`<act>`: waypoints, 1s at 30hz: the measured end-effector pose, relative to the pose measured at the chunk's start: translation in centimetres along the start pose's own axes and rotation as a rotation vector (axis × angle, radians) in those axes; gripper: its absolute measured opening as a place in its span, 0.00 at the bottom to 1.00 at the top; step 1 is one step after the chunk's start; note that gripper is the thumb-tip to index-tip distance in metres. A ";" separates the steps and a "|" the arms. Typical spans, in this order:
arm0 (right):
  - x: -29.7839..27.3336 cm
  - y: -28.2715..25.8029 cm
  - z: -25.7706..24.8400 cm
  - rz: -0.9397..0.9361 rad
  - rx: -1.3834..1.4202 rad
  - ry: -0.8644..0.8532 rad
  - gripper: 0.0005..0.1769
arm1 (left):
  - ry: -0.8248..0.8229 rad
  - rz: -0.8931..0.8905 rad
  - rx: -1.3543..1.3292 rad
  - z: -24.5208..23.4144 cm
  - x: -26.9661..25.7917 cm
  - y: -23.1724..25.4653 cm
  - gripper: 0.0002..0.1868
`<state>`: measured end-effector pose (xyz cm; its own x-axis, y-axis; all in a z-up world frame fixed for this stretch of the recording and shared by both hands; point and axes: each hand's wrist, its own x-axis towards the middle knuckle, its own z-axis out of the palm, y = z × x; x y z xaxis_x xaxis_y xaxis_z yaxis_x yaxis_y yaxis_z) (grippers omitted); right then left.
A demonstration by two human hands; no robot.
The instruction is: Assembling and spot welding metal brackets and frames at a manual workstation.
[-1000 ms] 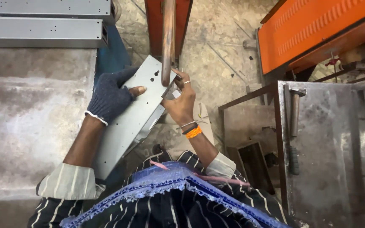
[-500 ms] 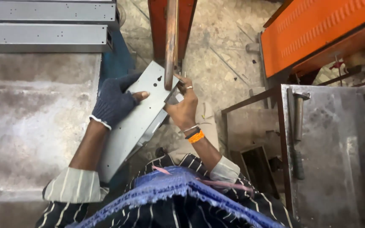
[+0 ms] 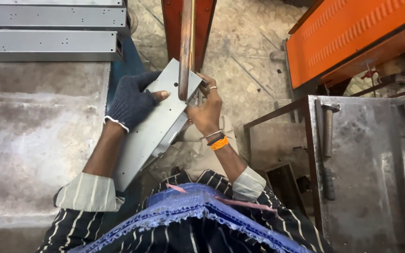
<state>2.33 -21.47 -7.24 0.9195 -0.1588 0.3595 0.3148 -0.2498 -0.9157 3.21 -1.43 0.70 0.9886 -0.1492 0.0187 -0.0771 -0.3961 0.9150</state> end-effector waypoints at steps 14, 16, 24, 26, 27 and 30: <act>-2.3 -1.1 1.2 -0.041 -0.068 0.091 0.38 | -0.038 -0.024 0.132 -1.1 -0.8 0.7 0.27; -3.3 -0.6 1.5 -0.032 -0.063 0.117 0.36 | -0.041 -0.091 0.209 -1.3 -1.3 1.0 0.27; -3.0 -3.2 1.1 -0.042 0.003 0.015 0.39 | -0.012 -0.092 0.220 -1.8 -0.4 -0.4 0.21; -4.1 -3.8 0.7 -0.046 -0.019 -0.029 0.42 | 0.002 -0.055 0.239 -2.4 0.3 -0.5 0.22; -4.7 -4.0 0.3 -0.045 -0.041 -0.075 0.45 | 0.014 -0.023 0.256 -2.5 0.4 -0.6 0.23; -5.2 -4.3 0.0 -0.083 -0.101 -0.125 0.51 | -0.007 -0.023 0.278 -2.9 1.4 -0.3 0.22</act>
<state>-3.81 -19.53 -5.14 0.9155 -0.0153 0.4020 0.3713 -0.3526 -0.8589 5.02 1.06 1.63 0.9896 -0.1437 -0.0045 -0.0884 -0.6329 0.7692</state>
